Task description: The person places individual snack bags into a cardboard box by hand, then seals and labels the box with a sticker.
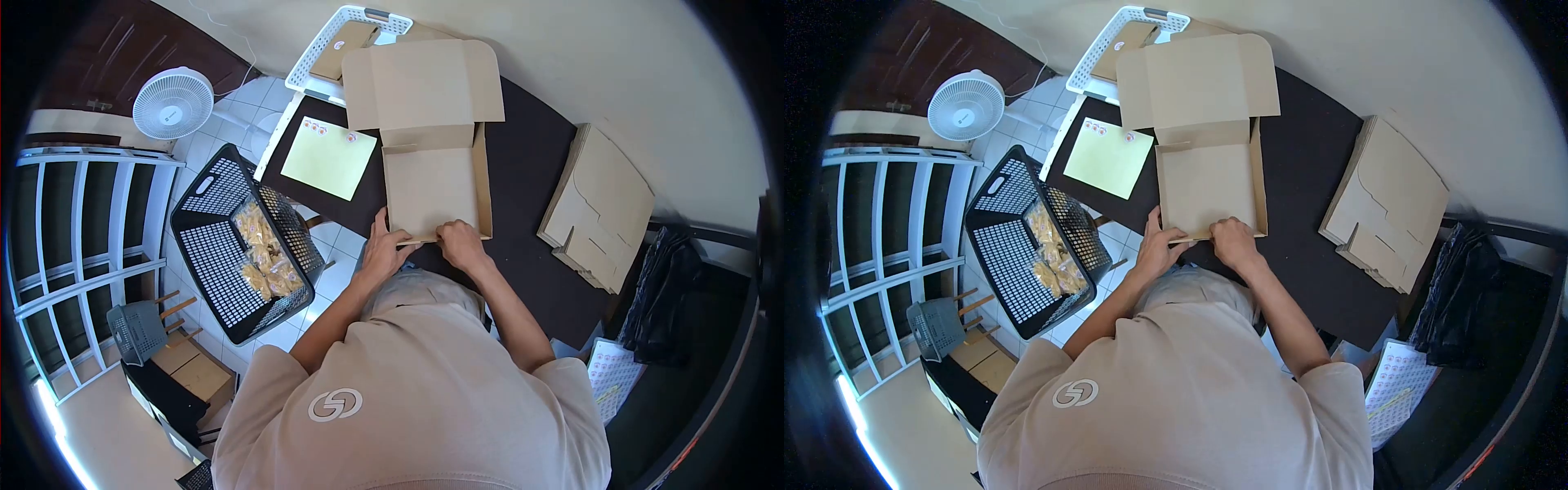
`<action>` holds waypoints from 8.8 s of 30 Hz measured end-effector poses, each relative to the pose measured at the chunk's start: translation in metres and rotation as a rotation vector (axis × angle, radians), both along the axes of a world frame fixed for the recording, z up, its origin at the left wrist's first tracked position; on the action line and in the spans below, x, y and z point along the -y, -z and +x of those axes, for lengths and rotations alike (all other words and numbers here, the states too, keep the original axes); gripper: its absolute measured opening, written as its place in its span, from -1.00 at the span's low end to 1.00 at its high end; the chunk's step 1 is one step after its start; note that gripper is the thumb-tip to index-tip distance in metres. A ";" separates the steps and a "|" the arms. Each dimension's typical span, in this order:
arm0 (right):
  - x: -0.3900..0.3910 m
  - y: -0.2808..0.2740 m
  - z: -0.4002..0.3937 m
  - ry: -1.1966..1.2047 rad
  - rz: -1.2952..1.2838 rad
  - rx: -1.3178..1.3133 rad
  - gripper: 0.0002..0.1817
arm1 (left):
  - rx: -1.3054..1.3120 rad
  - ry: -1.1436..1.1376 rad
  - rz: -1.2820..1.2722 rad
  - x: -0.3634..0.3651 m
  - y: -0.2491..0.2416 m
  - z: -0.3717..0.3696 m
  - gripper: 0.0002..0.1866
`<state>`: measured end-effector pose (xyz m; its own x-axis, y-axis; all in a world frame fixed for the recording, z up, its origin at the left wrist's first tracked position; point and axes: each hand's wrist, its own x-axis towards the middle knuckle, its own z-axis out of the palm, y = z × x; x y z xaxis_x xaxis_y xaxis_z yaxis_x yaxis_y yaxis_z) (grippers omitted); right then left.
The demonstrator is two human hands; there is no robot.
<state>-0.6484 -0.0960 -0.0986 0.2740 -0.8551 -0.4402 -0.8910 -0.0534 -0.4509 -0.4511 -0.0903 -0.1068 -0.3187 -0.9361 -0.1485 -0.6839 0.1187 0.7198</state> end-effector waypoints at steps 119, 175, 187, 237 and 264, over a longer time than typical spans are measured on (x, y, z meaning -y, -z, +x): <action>0.110 0.056 -0.066 0.841 -0.193 0.208 -0.40 | -0.212 -0.187 -0.054 0.087 0.045 0.004 -0.42; -0.086 -0.083 0.087 1.145 -0.307 0.649 -0.87 | 0.211 -0.846 0.385 -0.087 0.255 0.425 -0.85; 0.002 -0.105 0.224 0.546 -0.199 0.751 -0.83 | -0.647 -0.802 -0.143 -0.020 0.038 0.399 -0.89; 0.035 -0.125 0.077 0.355 0.326 1.303 -0.61 | -1.008 -0.659 -0.001 0.028 -0.142 0.038 -0.77; 0.014 -0.087 0.105 0.122 0.291 0.940 -0.79 | -0.463 -0.659 -0.061 -0.011 -0.087 0.063 -0.74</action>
